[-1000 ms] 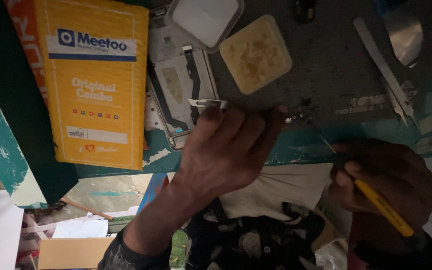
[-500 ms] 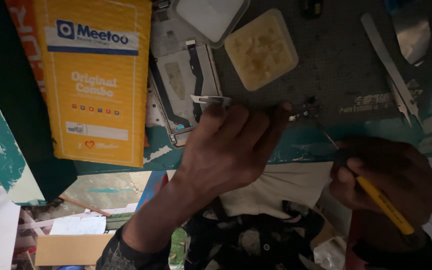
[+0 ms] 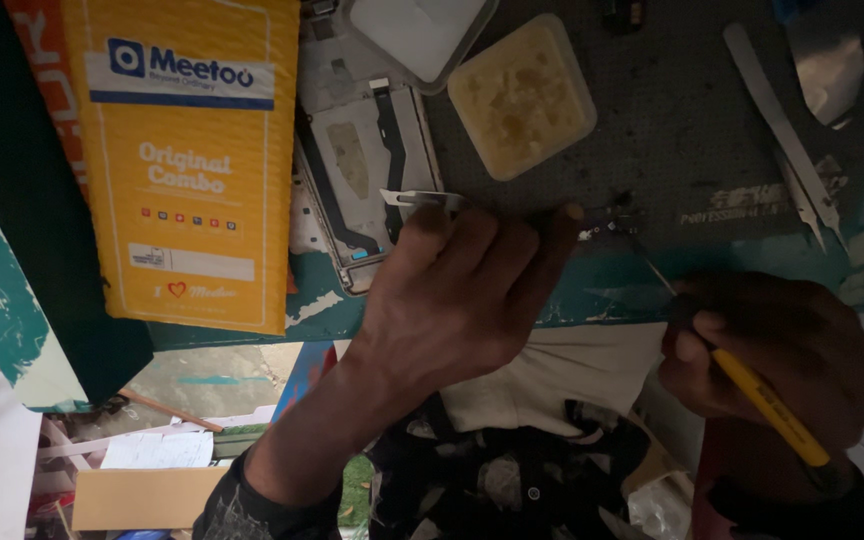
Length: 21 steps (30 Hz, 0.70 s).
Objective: The person cleans a small electronic component with a spray bottle and then uses a soldering iron to work on the component on a workbench. The person handles the component with their hands and uses tools to manipulate it.
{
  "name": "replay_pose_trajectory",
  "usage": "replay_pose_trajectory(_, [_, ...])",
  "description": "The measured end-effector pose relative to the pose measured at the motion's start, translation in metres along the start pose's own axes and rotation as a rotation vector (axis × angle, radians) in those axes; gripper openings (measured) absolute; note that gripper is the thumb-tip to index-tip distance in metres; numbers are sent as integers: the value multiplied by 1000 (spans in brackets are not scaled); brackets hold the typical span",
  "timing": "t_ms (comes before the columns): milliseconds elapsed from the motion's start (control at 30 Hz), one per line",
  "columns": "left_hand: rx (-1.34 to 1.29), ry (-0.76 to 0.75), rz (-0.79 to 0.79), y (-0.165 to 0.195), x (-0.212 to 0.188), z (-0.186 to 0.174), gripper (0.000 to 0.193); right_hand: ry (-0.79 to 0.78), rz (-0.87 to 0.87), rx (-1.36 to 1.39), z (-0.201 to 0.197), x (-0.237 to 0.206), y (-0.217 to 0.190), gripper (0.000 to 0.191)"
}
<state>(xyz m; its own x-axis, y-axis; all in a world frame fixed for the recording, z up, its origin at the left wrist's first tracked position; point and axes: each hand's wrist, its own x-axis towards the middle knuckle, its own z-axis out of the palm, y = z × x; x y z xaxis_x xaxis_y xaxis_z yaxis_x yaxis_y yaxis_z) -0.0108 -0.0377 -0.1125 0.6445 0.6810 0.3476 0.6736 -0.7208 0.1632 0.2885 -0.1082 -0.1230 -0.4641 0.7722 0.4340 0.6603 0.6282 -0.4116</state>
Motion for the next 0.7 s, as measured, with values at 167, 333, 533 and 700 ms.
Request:
replay_pose_trajectory(167, [-8,-2,-1,0,0,0,29,-2,-39,-15,0,-2,4,23])
replay_pose_trajectory(333, [-16,2,2,0,0,0,28,0,-27,-13,-1,-3,3,22])
replay_pose_trajectory(533, [6,-8,7,0,-1,0,29,-31,13,10,0,-2,1,22])
replay_pose_trajectory(700, [-7,2,-1,0,-1,1,29,-10,21,10,1,-1,-1,21])
